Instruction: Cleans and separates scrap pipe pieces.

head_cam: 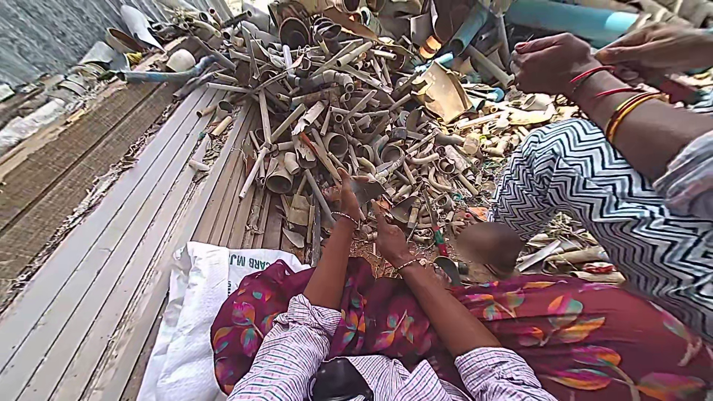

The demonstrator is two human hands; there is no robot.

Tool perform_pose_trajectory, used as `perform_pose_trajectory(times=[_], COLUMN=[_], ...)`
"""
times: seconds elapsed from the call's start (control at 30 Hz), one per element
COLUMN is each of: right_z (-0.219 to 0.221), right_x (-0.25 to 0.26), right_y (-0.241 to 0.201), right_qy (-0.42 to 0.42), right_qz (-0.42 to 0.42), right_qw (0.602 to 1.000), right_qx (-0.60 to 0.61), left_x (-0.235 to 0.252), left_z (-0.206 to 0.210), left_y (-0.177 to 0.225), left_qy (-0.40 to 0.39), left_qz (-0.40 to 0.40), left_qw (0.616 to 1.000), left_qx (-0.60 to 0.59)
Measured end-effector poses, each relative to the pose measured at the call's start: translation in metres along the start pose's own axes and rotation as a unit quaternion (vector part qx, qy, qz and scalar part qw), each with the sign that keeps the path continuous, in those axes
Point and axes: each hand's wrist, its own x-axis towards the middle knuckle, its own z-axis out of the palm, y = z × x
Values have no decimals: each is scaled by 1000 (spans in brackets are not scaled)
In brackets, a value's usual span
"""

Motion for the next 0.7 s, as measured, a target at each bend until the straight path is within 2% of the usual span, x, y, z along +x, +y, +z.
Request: perform_pose_trajectory(times=[0.07,0.13,0.2,0.27,0.37,0.5,0.6,0.67,0.7], right_z=[1,1,0,1,8,3,6,2,-14], right_x=[-3,1,5,1,-3,4,-1,-9,-23], right_y=[-7,-2,6,2,-4,5,0,-3,-15], right_qy=[-16,10,44,19,18,29,-18,32,65], right_qz=[-28,-9,14,14,-32,13,-48,-72,-64], right_qw=[999,1000,999,1000,999,999,998,997,996], right_qx=[3,-13,-14,3,12,5,37,-3,-24], left_x=[3,7,5,2,5,6,11,12,6], left_z=[1,-2,2,4,3,5,0,0,1], left_y=[-1,-6,-5,-3,-1,-9,-8,-7,-6], left_qy=[10,-8,-20,-27,-19,-26,3,23,11], left_qz=[-7,-11,-15,-27,-26,-4,-19,-17,-14], left_qw=[999,997,997,998,998,998,996,996,998], left_qx=[-42,-74,-67,-59,-53,-51,-86,-79,-60])
